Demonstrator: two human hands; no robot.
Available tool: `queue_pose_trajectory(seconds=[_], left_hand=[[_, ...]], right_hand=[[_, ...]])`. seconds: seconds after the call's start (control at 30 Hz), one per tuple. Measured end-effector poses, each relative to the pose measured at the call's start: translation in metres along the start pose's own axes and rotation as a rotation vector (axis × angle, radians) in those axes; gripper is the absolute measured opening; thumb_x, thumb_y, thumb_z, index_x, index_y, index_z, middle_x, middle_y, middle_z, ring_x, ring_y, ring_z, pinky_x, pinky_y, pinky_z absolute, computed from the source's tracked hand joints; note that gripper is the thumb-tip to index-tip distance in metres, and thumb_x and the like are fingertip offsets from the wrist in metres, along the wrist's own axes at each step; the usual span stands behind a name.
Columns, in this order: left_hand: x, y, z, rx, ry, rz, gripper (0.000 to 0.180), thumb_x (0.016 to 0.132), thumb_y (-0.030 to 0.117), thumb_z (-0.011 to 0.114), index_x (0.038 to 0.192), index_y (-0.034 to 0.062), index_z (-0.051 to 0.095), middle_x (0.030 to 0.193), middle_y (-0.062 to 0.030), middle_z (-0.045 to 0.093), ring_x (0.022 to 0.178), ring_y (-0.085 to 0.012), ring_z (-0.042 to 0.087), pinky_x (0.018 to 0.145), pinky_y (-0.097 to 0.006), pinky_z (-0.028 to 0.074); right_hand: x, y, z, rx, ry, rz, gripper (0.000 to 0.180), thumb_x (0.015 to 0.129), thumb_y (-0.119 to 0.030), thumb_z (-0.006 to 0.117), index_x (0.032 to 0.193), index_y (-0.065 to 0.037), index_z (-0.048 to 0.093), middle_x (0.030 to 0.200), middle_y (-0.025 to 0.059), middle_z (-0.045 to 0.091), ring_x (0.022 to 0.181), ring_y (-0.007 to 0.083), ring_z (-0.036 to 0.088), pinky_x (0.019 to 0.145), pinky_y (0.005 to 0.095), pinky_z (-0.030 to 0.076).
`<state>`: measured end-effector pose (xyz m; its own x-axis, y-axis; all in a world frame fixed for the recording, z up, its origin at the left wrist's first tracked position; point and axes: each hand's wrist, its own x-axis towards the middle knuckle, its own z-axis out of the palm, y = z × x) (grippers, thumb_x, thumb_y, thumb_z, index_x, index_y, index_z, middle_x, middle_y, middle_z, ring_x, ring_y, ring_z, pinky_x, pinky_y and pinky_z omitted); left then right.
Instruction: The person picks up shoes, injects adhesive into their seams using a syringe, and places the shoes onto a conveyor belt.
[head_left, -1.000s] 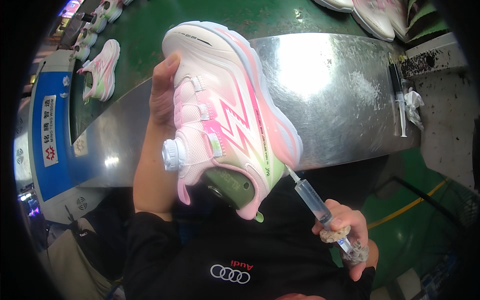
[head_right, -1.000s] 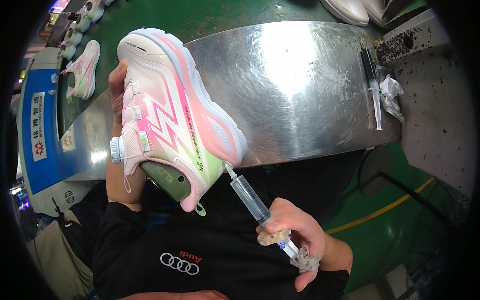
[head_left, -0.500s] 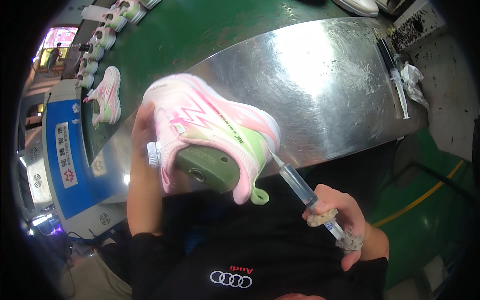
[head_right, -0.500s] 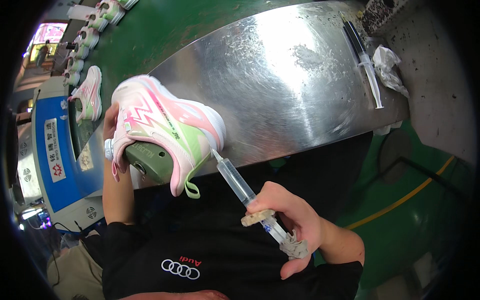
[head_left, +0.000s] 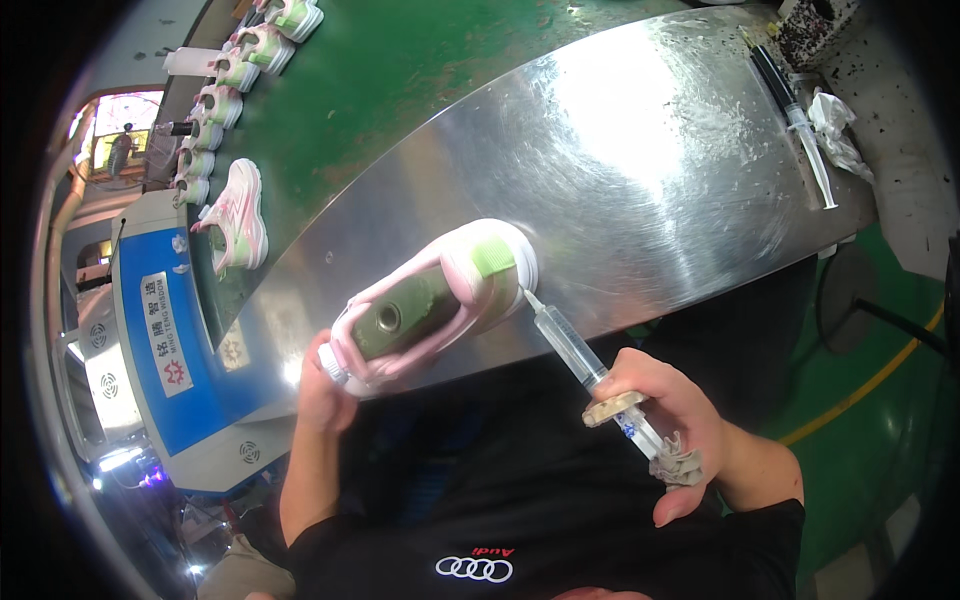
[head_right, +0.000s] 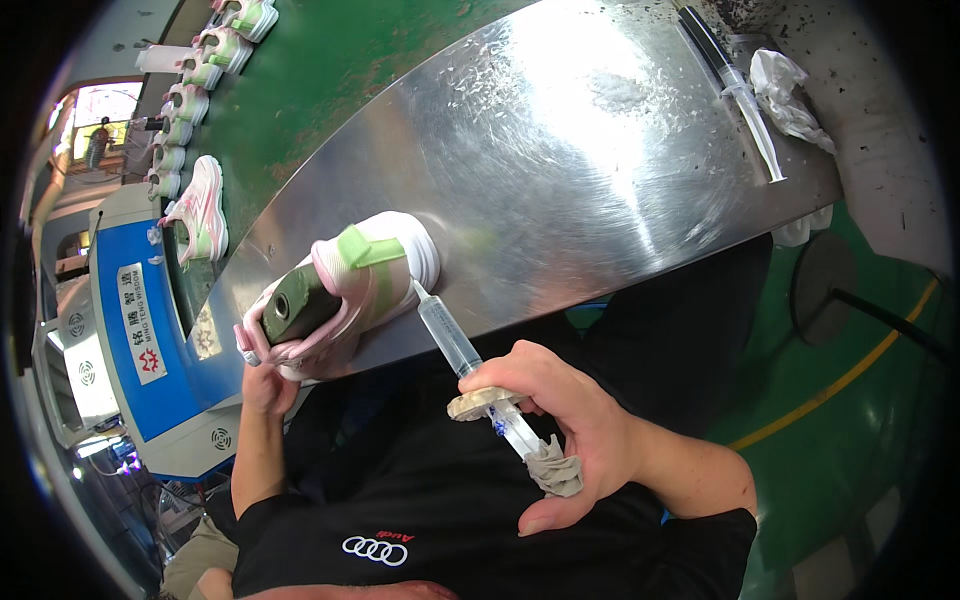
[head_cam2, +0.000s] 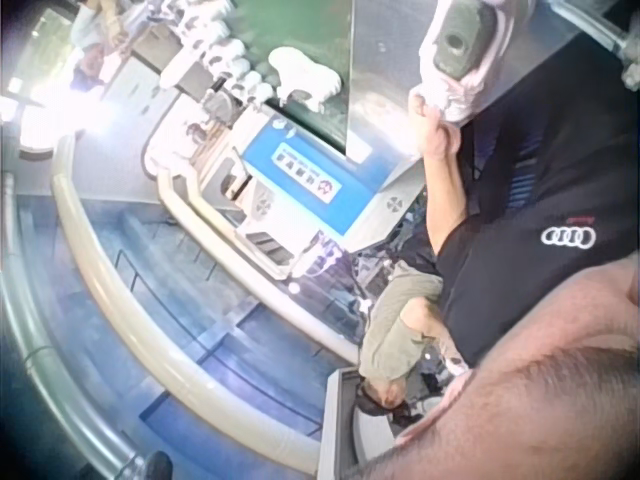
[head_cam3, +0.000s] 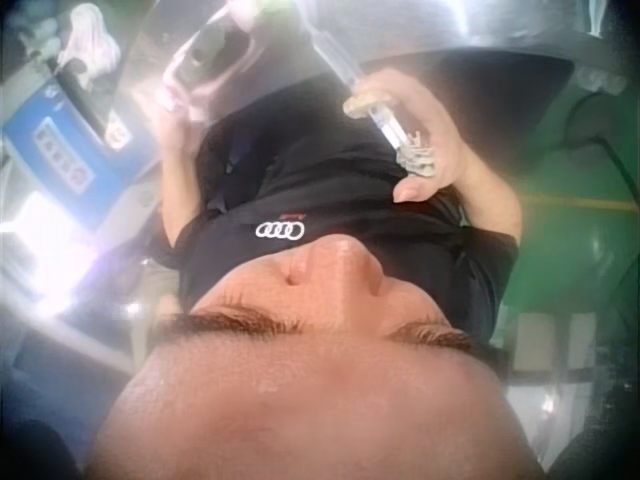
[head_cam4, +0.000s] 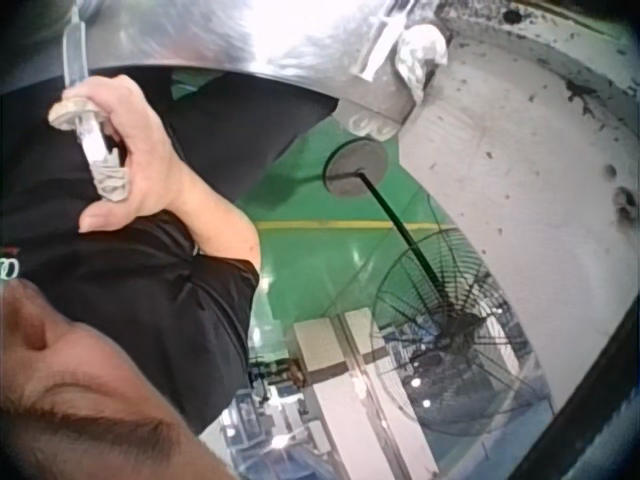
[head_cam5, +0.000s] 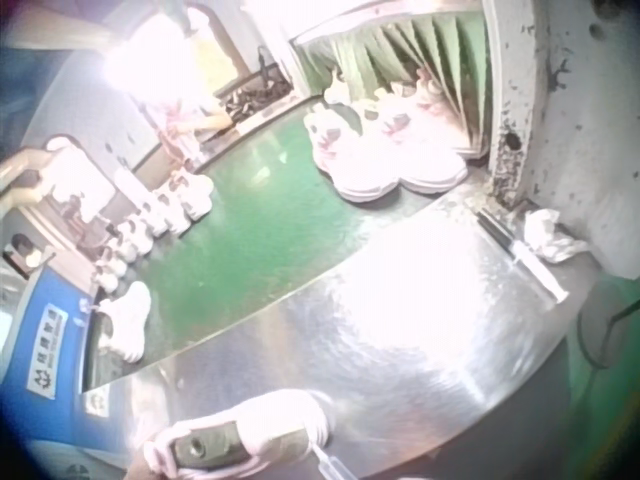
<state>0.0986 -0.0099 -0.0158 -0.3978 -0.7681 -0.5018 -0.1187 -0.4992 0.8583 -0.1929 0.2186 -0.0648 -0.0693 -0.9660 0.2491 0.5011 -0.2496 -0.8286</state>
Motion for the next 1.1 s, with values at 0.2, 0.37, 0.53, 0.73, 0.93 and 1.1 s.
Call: queue_pose_trajectory(seconds=[0.2,0.37,0.53,0.73,0.93,1.1], left_hand=[[-0.035,-0.015,0.018,-0.041,-0.096,-0.128,0.07,0.073,0.017,0.071,0.129,-0.0053,0.033,0.118,-0.0195,0.053,0.107,-0.0275,0.055,0.093,-0.038,0.044],[-0.051,-0.031,0.042,-0.251,-0.271,-0.237,0.076,0.074,0.014,0.067,0.134,-0.004,0.026,0.13,-0.0202,0.042,0.119,-0.0294,0.045,0.102,-0.041,0.034],[-0.059,-0.046,0.059,-0.403,-0.36,-0.325,0.085,0.07,0.007,0.068,0.138,-0.0014,0.018,0.136,-0.0176,0.035,0.126,-0.029,0.037,0.106,-0.041,0.028],[-0.058,-0.063,0.081,-0.494,-0.451,-0.352,0.082,0.066,0.003,0.064,0.136,-0.0027,0.022,0.125,-0.0205,0.047,0.117,-0.0313,0.048,0.098,-0.043,0.039],[-0.044,-0.072,0.096,-0.704,-0.662,-0.521,0.083,0.066,-0.008,0.063,0.138,0.0019,0.022,0.132,-0.0148,0.04,0.123,-0.0285,0.041,0.102,-0.041,0.033],[-0.029,-0.08,0.122,-0.77,-0.846,-0.534,0.065,0.072,-0.01,0.057,0.132,0.0014,0.035,0.127,-0.0145,0.047,0.121,-0.0285,0.043,0.101,-0.043,0.036]], right_hand=[[0.001,0.002,0.003,-0.166,-0.016,-0.025,0.092,0.055,-0.049,0.08,0.123,0.0,0.043,0.103,0.009,0.052,0.079,0.0172,0.042,0.068,0.027,0.037],[-0.001,-0.004,0.008,-0.22,0.012,-0.044,0.092,0.055,-0.052,0.079,0.121,0.002,0.044,0.102,0.0094,0.054,0.074,0.0177,0.042,0.065,0.0272,0.036],[0.002,-0.012,0.013,-0.233,0.017,-0.041,0.091,0.055,-0.051,0.079,0.121,0.002,0.044,0.103,0.0093,0.054,0.074,0.0183,0.043,0.065,0.0277,0.036],[0.005,-0.038,0.025,-0.222,0.012,0.075,0.087,0.058,-0.05,0.078,0.12,0.001,0.045,0.103,0.0089,0.054,0.075,0.02,0.045,0.065,0.0296,0.036],[-0.005,-0.071,0.04,-0.034,0.08,0.274,0.091,0.056,-0.05,0.08,0.12,0.004,0.046,0.102,0.0112,0.056,0.086,0.0166,0.051,0.073,0.0247,0.036],[-0.012,-0.11,0.036,-0.323,-0.101,0.256,0.097,0.054,-0.054,0.079,0.121,0.006,0.042,0.1,0.0119,0.054,0.087,0.0192,0.047,0.076,0.0299,0.036]])
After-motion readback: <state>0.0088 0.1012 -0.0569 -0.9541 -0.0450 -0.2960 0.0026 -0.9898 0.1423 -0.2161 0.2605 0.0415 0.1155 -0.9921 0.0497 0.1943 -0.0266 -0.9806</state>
